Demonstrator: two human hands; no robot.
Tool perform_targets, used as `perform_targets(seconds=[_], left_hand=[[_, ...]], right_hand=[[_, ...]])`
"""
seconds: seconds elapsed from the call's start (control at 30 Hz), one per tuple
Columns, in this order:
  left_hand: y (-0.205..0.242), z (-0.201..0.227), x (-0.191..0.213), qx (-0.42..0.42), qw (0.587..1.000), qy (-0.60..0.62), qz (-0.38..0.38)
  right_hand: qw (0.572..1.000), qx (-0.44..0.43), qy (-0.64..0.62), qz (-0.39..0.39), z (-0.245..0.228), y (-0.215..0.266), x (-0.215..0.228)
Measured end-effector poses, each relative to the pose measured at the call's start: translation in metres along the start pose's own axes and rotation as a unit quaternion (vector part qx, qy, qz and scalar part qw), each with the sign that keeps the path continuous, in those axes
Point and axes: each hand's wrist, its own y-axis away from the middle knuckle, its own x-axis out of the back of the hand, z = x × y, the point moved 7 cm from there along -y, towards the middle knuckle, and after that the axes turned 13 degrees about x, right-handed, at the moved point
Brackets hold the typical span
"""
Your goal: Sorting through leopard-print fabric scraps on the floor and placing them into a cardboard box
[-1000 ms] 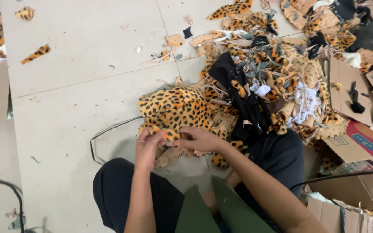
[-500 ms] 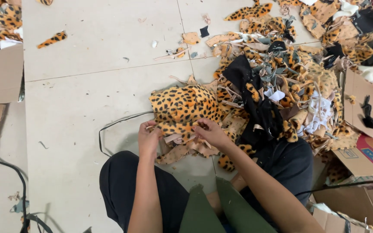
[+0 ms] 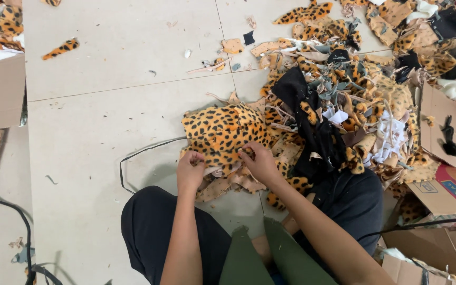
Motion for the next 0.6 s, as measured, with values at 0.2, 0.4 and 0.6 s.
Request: perform_targets(seconds=[0.2, 0.4, 0.6], left_hand=[[0.007, 0.003, -0.002, -0.008, 0.994, -0.099, 0.035], [0.026, 0.031, -0.002, -0.151, 0.985, -0.063, 0.047], [0.057, 0.055, -0.022, -0.24, 0.964, -0.11, -0.005]], right_hand=[[0.967, 0.12, 0.218, 0.053, 0.007, 0.004, -0.008], [0.936, 0.214, 0.271, 0.075, -0.013, 0.016, -0.023], [0.881, 0.272, 0.382, 0.056, -0.002, 0.013, -0.051]])
